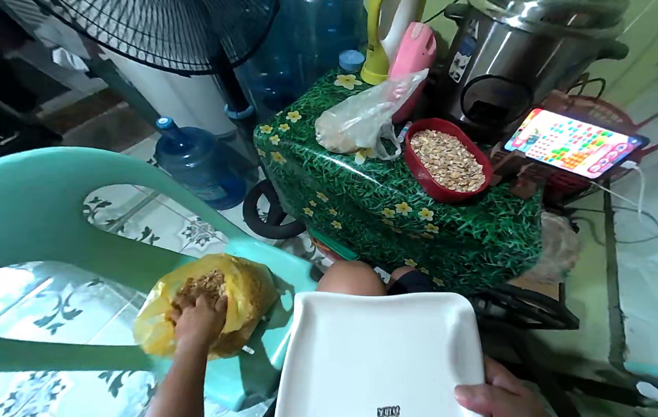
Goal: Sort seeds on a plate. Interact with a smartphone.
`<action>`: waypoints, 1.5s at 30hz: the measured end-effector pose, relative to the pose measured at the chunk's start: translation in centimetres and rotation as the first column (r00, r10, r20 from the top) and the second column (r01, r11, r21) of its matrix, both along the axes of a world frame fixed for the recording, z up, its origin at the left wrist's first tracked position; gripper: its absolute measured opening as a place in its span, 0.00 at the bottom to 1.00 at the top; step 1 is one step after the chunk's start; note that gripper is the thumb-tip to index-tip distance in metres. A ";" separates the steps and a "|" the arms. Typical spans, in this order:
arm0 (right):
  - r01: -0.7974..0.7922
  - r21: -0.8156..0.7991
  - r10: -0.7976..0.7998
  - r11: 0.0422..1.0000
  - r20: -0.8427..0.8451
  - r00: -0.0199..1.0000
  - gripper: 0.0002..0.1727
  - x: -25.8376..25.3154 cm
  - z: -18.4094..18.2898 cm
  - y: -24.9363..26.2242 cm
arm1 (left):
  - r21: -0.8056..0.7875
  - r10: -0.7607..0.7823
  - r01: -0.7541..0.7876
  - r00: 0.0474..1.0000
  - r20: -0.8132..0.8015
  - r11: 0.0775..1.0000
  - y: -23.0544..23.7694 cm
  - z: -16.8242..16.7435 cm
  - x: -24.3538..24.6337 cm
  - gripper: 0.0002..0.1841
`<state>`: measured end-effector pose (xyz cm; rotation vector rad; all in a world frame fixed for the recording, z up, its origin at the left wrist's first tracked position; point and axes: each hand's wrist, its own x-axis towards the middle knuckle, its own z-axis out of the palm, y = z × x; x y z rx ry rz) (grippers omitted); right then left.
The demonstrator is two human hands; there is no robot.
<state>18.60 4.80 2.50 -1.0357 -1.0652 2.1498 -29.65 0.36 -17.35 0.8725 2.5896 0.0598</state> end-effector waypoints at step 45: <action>-0.001 -0.003 0.001 1.000 -0.092 0.996 0.19 -0.9 -0.4 0.9 | 0.128 0.194 -0.221 0.962 0.194 0.967 2.5 -2.1 -3.8 0.28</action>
